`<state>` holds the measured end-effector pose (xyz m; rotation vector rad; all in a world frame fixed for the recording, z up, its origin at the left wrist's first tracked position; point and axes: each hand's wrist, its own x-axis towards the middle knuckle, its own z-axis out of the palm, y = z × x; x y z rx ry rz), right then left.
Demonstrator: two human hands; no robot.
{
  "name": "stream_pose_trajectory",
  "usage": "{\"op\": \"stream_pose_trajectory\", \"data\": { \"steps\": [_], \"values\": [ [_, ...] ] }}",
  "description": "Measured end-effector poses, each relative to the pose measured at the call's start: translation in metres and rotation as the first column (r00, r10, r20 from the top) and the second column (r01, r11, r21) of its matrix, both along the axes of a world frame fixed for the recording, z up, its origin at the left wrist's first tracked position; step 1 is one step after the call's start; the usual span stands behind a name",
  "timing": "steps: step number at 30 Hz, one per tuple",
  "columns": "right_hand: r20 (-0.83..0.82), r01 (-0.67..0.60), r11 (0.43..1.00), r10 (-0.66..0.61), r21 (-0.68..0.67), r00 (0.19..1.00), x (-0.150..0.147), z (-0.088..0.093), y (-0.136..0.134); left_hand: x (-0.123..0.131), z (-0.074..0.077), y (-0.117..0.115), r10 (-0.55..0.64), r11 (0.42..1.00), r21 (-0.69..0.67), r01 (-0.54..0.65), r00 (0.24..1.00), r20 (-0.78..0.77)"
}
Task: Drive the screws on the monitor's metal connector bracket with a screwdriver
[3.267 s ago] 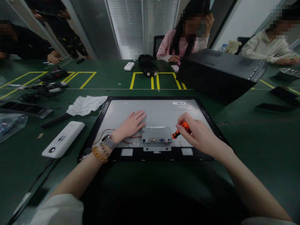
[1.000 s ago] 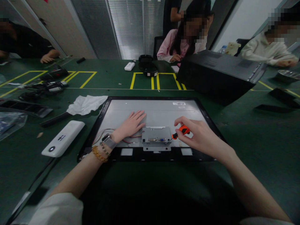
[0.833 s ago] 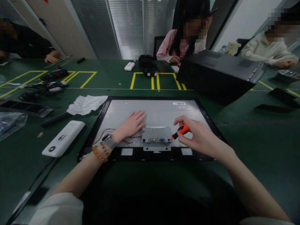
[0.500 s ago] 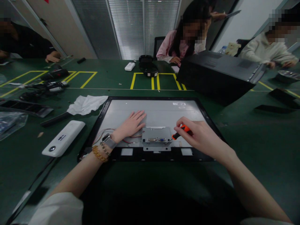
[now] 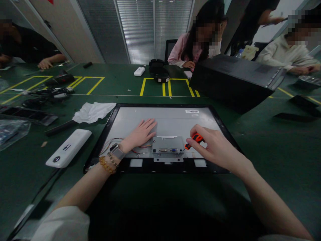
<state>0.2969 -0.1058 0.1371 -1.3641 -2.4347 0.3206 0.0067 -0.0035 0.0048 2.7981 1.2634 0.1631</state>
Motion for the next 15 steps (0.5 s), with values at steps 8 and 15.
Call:
{"op": "stream_pose_trajectory", "data": {
  "steps": [8,15],
  "values": [
    [-0.049,-0.005,1.000,0.004,-0.013,0.999,0.0007,-0.0042,0.0021,-0.0004,-0.0010,-0.0001,-0.005,1.000,0.014,0.004,1.000,0.011],
    [-0.038,-0.024,0.999,0.023,-0.033,0.999,0.0002,-0.0007,0.0003,0.0004,0.0020,-0.0011,-0.004,1.000,0.006,0.004,1.000,0.006]
  ]
}}
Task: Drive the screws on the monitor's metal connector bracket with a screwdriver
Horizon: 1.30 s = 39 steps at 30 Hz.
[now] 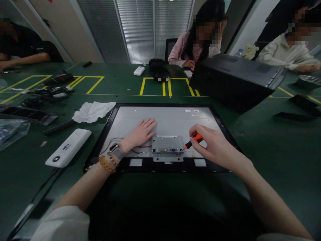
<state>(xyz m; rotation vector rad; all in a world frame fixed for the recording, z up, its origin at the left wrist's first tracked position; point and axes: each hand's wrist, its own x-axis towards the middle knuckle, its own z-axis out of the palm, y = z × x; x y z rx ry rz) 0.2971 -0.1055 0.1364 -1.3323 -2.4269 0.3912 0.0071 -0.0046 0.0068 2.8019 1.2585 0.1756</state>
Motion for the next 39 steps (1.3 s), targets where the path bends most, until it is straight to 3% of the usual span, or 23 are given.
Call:
{"op": "stream_pose_trajectory", "data": {
  "steps": [9,18,31,39],
  "values": [
    [0.116,0.064,0.991,-0.078,0.117,0.990,0.001,-0.005,0.003,0.000,-0.001,0.000,-0.001,1.000,0.009,0.001,1.000,0.002],
    [0.005,0.020,0.999,-0.020,0.045,1.000,0.000,-0.001,0.001,0.001,0.001,0.000,0.003,1.000,-0.006,-0.003,1.000,0.002],
    [-0.023,-0.099,0.995,0.098,-0.028,0.995,0.006,0.006,0.003,0.000,-0.001,0.001,-0.007,1.000,-0.009,0.007,1.000,0.028],
    [0.022,-0.048,0.999,0.049,-0.006,0.999,0.007,0.003,0.007,0.001,-0.001,0.001,0.000,1.000,-0.015,0.000,1.000,0.031]
  ]
}}
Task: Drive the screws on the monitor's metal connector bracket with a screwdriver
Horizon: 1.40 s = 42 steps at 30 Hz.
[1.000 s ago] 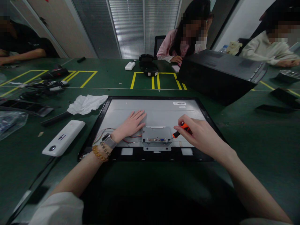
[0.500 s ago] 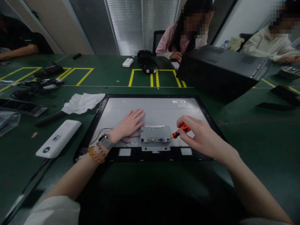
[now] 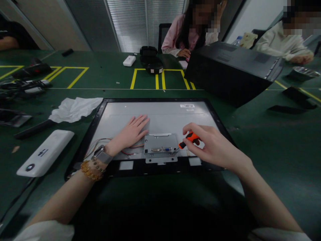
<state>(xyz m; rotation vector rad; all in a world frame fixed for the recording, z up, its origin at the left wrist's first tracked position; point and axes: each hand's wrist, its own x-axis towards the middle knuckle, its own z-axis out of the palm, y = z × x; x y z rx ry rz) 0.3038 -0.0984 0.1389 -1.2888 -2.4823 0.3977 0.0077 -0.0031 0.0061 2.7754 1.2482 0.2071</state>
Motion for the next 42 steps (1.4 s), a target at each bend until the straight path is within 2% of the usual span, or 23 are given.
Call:
{"op": "stream_pose_trajectory", "data": {
  "steps": [9,12,16,20,27,42],
  "values": [
    [-0.017,0.036,0.998,-0.035,0.050,0.999,0.001,-0.006,0.002,0.000,-0.001,0.000,-0.006,1.000,0.004,0.006,1.000,-0.018],
    [-0.019,0.007,1.000,-0.007,0.008,1.000,0.002,0.000,0.002,-0.001,-0.001,0.000,-0.013,1.000,0.007,0.013,1.000,-0.018],
    [-0.103,-0.087,0.992,0.077,-0.095,0.992,0.004,0.008,0.002,0.000,0.001,0.000,-0.011,1.000,-0.001,0.011,1.000,-0.003],
    [-0.101,-0.074,0.985,0.058,-0.158,0.993,0.003,0.010,0.001,0.000,0.002,0.000,-0.010,1.000,-0.007,0.010,1.000,-0.014],
    [-0.019,0.014,0.996,-0.016,-0.087,1.000,0.001,0.004,0.001,-0.001,-0.002,0.001,-0.006,1.000,0.002,0.006,1.000,0.010],
    [-0.038,0.014,0.997,-0.017,-0.081,0.999,-0.003,0.003,0.000,-0.002,-0.002,0.001,-0.009,1.000,0.002,0.009,1.000,0.005]
  ]
}}
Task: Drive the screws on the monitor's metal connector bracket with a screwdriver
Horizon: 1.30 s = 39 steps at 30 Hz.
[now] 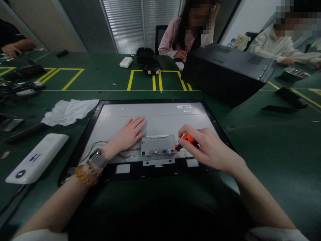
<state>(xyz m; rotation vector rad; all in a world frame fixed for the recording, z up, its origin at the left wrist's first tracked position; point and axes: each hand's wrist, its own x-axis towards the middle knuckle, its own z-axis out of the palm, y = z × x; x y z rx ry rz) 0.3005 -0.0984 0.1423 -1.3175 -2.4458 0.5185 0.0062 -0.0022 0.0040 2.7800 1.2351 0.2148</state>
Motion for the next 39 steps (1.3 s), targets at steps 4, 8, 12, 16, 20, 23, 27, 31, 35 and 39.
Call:
{"op": "stream_pose_trajectory", "data": {
  "steps": [4,8,12,16,20,23,27,31,35,39],
  "values": [
    [-0.005,-0.026,1.000,0.026,-0.005,1.000,0.002,0.002,0.000,0.000,0.001,0.000,0.001,1.000,0.010,-0.001,1.000,-0.002],
    [-0.005,-0.058,0.998,0.058,0.003,0.998,0.005,0.003,0.001,0.001,0.002,-0.001,0.001,1.000,-0.001,-0.001,1.000,-0.023],
    [-0.044,-0.076,0.997,0.076,0.007,0.996,0.006,0.003,0.001,0.001,0.002,0.000,-0.002,1.000,-0.003,0.002,1.000,-0.021],
    [-0.093,-0.092,0.996,0.094,0.020,0.991,0.003,0.003,0.001,0.001,0.001,0.000,0.001,1.000,0.009,-0.001,1.000,-0.026],
    [-0.007,-0.041,0.997,0.042,0.065,0.999,0.000,0.001,0.001,0.001,0.001,0.000,0.006,1.000,0.010,-0.006,1.000,-0.018],
    [0.036,0.003,0.995,-0.006,0.096,0.999,0.001,-0.003,0.002,0.002,0.002,-0.001,0.007,1.000,-0.001,-0.007,1.000,-0.022],
    [0.032,0.035,0.990,-0.039,0.137,0.999,0.003,-0.008,0.001,0.002,0.004,-0.002,0.008,1.000,-0.003,-0.008,0.999,-0.035],
    [0.046,0.052,0.983,-0.061,0.176,0.997,0.002,-0.007,-0.001,0.002,0.004,-0.001,0.001,1.000,-0.003,-0.001,1.000,-0.029],
    [0.077,0.047,0.988,-0.058,0.146,0.995,0.002,-0.002,-0.001,0.002,0.002,-0.001,0.006,1.000,0.002,-0.006,1.000,-0.023],
    [0.052,0.026,0.995,-0.031,0.092,0.998,0.001,0.001,0.000,0.002,0.002,-0.001,0.009,1.000,0.002,-0.009,1.000,-0.020]
  ]
}}
